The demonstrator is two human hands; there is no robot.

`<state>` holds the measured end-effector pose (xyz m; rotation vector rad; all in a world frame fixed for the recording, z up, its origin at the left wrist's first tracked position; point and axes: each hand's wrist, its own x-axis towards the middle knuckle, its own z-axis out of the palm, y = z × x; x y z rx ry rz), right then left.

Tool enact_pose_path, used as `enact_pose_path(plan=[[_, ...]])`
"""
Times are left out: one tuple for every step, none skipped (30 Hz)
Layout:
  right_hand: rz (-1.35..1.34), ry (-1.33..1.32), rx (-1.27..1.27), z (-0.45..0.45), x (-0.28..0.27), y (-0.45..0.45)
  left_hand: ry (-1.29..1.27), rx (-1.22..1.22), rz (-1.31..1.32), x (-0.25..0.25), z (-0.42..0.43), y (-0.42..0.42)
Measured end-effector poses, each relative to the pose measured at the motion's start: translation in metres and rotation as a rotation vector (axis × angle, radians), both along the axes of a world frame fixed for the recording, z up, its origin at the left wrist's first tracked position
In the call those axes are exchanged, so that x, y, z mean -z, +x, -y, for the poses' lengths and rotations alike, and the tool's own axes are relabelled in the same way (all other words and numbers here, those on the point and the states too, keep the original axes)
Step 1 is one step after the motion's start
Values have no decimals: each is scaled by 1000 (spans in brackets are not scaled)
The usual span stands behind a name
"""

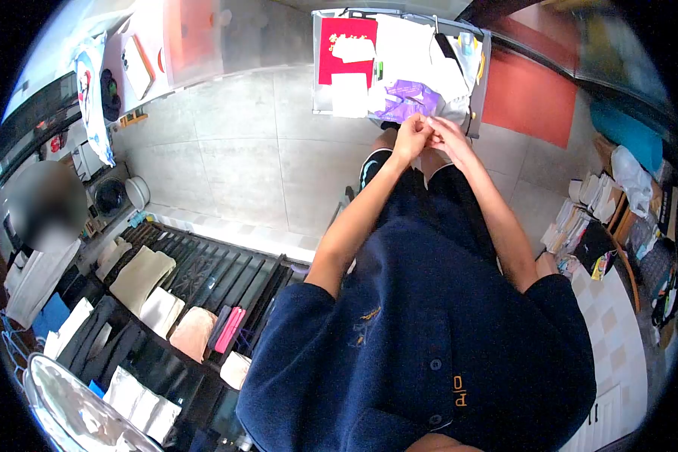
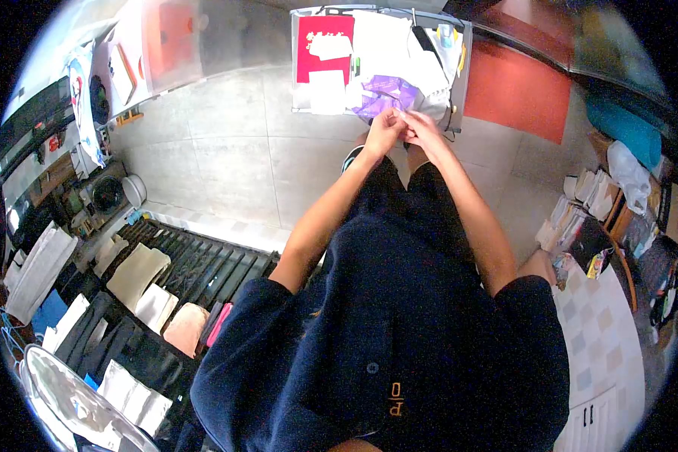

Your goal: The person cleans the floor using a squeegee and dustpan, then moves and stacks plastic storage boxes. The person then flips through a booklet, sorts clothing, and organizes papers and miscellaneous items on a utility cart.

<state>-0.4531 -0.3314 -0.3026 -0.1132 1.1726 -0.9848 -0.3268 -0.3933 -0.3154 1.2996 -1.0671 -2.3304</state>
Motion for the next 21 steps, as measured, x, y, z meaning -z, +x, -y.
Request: enact_pose_path(plan=[[-2,-3,-1,6,7,4,-3,-1,-2,8,4,3],[-86,67,20,16,11,9,-113,26,32,16,11,5],[-170,137,41,24,23,12,-224,52,65,29,17,8],[-217,125,13,35,35,12,-340,89,152,43,23,11],[-217,127,11,44,43,11,-337,87,152,43,30,12],[-232,99,62,53,48,10,-479,149,305,39,39,17],[-249,72,111,58,53,9,-619,211,458,34,47,23],[-281,60,162,64,54,7,-664,94,587,33,53,30],[-345,43,137,68,63,0,-710,-25,713,38,62,41],[-512,10,106,71,72,-6,-661,-134,729,42,74,58],[-676,-24,74,74,85,-12,-831,-261,844,53,82,74],[-675,-25,69,81,88,-17,-770,-282,975,58,95,90],[-890,-19,27,84,90,-22,-764,-279,980,63,99,99],[-1105,-13,-17,85,92,-23,-835,-263,1135,64,103,104],[-1104,-10,-17,87,94,-23,-910,-248,1285,65,107,107],[-1017,32,-11,89,96,-24,-910,-248,1281,66,112,109],[-930,74,-5,92,93,-24,-878,-135,1311,63,116,109],[-862,72,-28,91,89,-26,-841,-20,1339,60,119,110],[-864,76,-29,89,85,-23,-839,-17,1336,56,123,112],[-1097,4,-17,88,83,-20,-733,-21,1147,60,127,117],[-1329,-73,-4,90,70,-13,-627,-25,958,59,131,118]])
